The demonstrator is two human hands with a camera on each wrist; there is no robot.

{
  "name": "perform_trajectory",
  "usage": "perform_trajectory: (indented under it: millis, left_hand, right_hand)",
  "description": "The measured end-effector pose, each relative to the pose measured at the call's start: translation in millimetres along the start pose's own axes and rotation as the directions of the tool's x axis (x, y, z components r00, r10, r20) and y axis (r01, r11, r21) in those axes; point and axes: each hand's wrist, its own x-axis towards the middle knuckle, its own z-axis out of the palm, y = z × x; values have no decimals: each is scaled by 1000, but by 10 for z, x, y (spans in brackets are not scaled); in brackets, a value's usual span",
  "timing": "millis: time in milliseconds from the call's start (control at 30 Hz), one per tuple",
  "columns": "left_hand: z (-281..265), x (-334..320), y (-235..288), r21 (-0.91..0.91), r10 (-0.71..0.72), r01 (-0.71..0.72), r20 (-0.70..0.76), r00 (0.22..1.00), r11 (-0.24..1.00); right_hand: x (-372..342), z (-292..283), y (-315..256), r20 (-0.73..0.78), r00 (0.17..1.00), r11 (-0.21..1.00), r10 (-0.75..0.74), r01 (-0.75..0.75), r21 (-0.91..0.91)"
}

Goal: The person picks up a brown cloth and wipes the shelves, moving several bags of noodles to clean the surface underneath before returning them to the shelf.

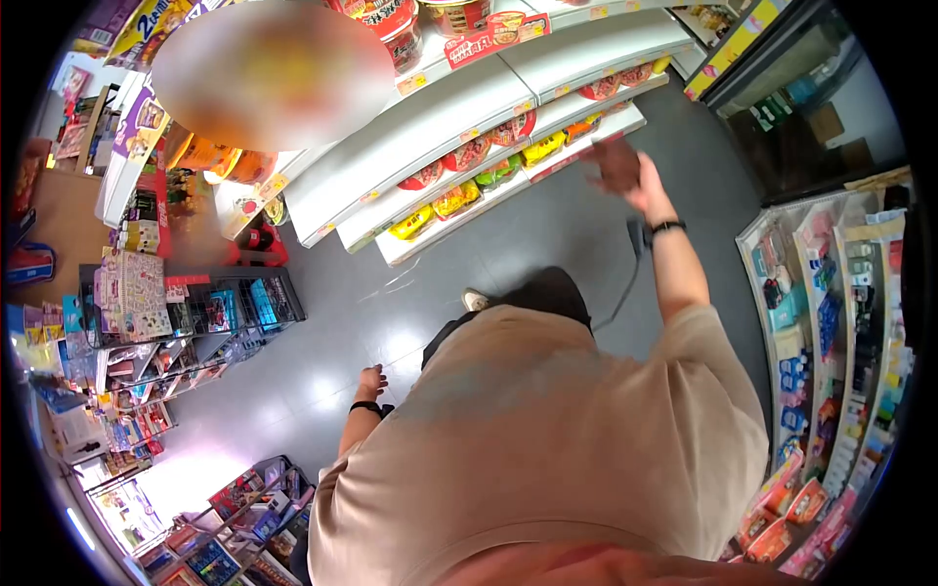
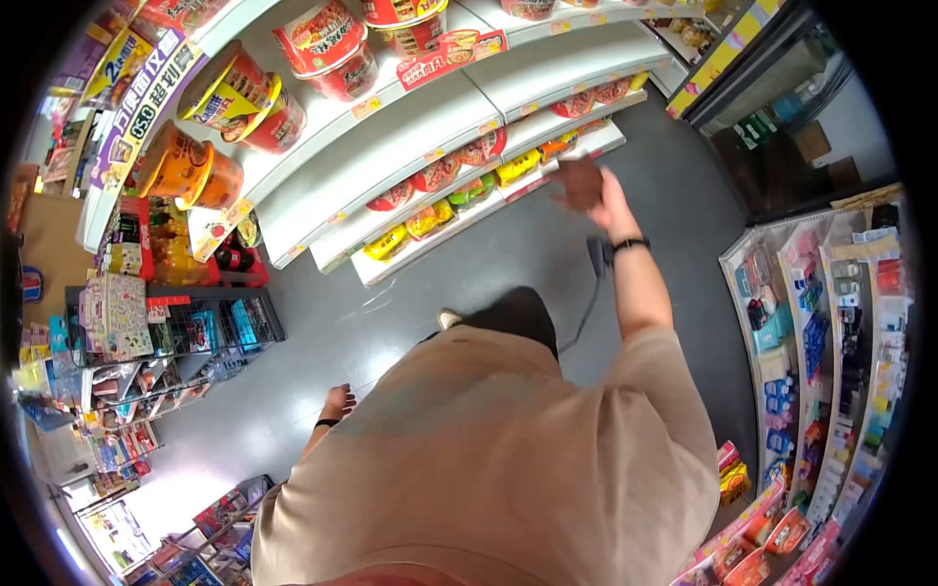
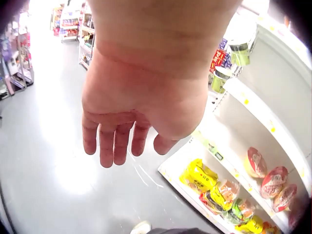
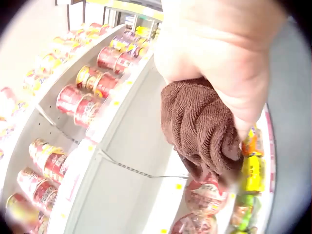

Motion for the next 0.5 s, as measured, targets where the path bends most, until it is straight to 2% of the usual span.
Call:
perform_trajectory:
  millis: [67,133,200,267,333,400,433,467,500]
  left_hand:
    - [-217,-58,19,-83,13,-20,-76,997,996]
    - [-345,-183,108,-142,34,-47,-93,995,989]
    - [-423,-254,131,-205,39,-60,-105,994,977]
    - [-418,-304,94,-255,58,-96,-151,987,962]
    - [-376,-395,7,-221,119,-137,-93,989,966]
    - [-315,-531,-26,-138,96,-104,-61,994,985]
    - [-287,-624,-12,-81,70,-74,-47,996,994]
    - [-270,-689,-45,-25,40,-41,-36,999,999]
    - [-258,-776,-23,18,14,-13,-35,999,1000]
  right_hand:
    - [614,306,-236,74,997,994,-32,39,-100]
    - [976,901,-419,-23,993,991,-117,115,-75]
    - [1893,708,-553,80,987,986,-142,148,-72]
    - [2427,879,-617,-12,990,984,-137,135,-114]
    - [2936,1064,-578,-187,961,973,-205,180,-145]
    - [3447,1044,-466,-171,960,924,-222,151,-351]
    - [3633,1060,-390,-231,945,775,-231,35,-631]
    - [3920,992,-125,-41,855,515,-518,273,-812]
    - [4209,922,137,186,614,29,-767,322,-946]
